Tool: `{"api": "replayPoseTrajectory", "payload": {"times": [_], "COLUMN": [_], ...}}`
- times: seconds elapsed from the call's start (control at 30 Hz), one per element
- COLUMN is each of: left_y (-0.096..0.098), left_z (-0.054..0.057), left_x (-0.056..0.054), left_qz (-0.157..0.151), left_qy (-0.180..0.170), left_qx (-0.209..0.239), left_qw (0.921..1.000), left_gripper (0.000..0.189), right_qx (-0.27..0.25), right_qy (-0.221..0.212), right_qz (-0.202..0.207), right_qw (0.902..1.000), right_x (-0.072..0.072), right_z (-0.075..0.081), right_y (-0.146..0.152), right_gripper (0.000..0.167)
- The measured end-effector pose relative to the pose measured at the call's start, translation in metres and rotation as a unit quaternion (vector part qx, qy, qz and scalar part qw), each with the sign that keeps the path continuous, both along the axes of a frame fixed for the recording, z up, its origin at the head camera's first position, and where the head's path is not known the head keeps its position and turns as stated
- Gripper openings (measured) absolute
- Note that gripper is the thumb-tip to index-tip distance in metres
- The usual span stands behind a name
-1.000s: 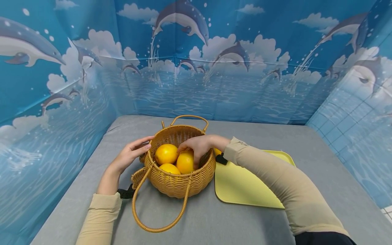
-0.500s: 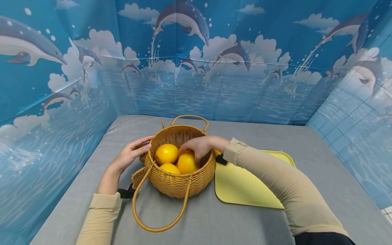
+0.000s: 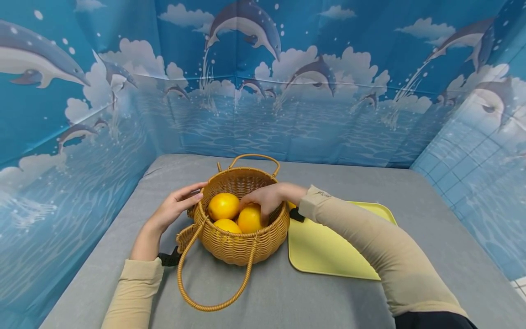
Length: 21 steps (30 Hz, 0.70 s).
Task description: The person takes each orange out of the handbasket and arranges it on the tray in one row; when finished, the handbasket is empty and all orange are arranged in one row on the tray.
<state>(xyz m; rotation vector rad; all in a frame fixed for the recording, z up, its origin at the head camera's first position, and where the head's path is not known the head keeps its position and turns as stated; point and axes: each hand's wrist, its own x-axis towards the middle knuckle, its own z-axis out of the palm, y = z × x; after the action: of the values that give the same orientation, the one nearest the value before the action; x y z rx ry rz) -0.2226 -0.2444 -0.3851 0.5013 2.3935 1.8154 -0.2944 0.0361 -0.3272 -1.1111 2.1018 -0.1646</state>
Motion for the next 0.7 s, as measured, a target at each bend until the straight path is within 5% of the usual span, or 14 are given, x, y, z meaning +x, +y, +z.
{"api": "replayPoseTrajectory", "payload": {"times": [0.7], "left_y": [0.0009], "left_z": [-0.0001], "left_x": [-0.0011], "left_qz": [-0.001], "left_qy": [0.002], "left_qx": [0.004], "left_qw": [1.0000], "left_gripper": [0.048], "right_qx": [-0.013], "right_qy": [0.036], "right_qz": [0.032], "right_qw": [0.9987], "right_x": [-0.0039], "right_z": [-0.0032], "right_y": [-0.0009], "right_gripper": [0.054]}}
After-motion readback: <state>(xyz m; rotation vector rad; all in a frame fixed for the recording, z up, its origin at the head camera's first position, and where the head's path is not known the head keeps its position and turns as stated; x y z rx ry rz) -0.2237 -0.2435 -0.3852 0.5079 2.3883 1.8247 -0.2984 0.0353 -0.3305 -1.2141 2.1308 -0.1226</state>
